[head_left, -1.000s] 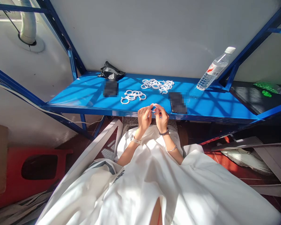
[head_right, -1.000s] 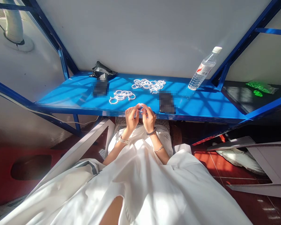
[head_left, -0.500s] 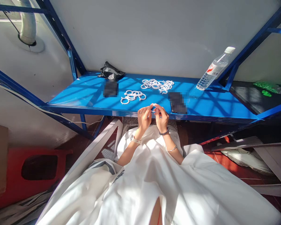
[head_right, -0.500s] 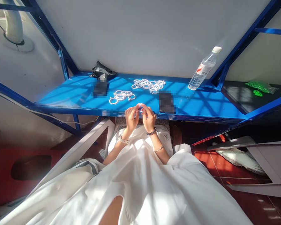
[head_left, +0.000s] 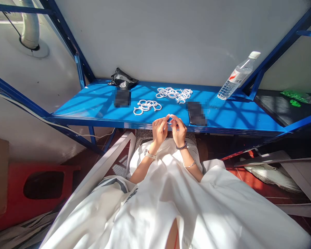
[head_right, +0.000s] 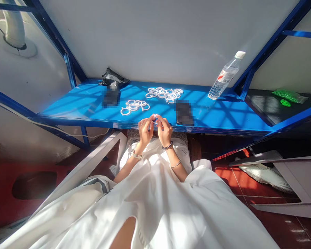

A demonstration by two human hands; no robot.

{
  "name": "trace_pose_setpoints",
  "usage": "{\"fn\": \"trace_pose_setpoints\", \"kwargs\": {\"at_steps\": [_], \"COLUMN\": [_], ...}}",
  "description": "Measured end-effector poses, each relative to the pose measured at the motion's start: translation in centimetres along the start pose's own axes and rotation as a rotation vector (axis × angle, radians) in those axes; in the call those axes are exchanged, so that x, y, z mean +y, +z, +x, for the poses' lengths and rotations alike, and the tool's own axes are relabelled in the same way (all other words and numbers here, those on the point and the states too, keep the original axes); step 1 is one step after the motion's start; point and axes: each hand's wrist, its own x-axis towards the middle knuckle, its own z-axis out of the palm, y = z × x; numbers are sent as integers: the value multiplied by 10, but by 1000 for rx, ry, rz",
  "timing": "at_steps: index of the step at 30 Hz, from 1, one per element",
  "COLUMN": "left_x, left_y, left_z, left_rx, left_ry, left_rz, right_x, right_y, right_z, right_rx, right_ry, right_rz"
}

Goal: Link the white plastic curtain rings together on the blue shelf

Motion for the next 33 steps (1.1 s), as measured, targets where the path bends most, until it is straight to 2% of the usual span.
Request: {"fn": "trace_pose_setpoints", "kwargs": {"at_steps": [5, 11, 20, 26, 33], "left_x": [-1, 0, 0, 0, -2], "left_y": [0, -1, -3, -4, -3], "left_z": [0, 2, 3, 4, 2], "left_rx": [-26, 30, 19, 12, -50], "left_ry": [-11, 52, 76, 72, 15], "left_rz": [14, -19, -5, -10, 2], "right_x": [-1, -3, -4, -6, -10], "right_y": [-1, -2, -3, -4, -7], "right_z": [0, 2, 3, 5, 7], "right_rx": [-3, -19, -52, -55, -98], "right_ry": [0, 26, 15, 13, 90], "right_rz": [7, -3, -21, -3, 40]}}
